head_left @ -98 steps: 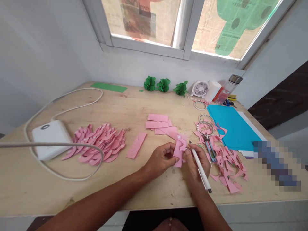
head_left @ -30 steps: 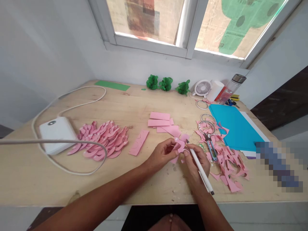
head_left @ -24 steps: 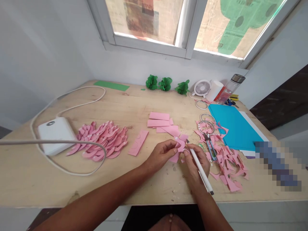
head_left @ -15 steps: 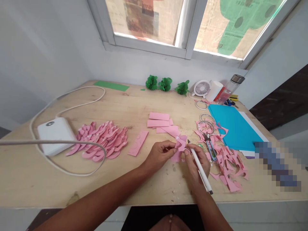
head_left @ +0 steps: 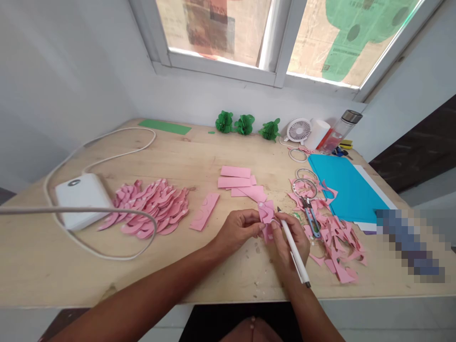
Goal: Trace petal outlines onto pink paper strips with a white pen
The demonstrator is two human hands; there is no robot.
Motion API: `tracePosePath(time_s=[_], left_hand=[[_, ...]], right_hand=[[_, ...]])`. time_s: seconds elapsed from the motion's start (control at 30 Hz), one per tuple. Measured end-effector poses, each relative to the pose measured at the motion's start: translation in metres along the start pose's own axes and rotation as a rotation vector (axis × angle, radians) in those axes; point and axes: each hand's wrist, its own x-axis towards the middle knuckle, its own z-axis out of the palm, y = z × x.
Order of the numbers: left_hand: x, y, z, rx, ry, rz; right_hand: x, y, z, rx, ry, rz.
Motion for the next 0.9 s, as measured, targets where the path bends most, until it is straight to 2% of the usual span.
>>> tracePosePath(time_s=[0.23, 0.63, 0.9], left_hand=[[-0.0017, -0.0010, -0.0008, 0.071, 0.040, 0.023], [-0.0020, 0.0030, 0.0016, 0.057, 0.025, 0.043], [-0.0035, 0.0071, 0.0028, 0.127, 0.079, 0.051]], right_hand=[[-0.0005, 0.0006, -0.0001, -0.024, -0.010, -0.013], [-0.0013, 0.0017, 0.0001, -0.075, -0.017, -0.018], [-0.0023, 0.0051, -0.0004, -0.143, -0.062, -0.130]])
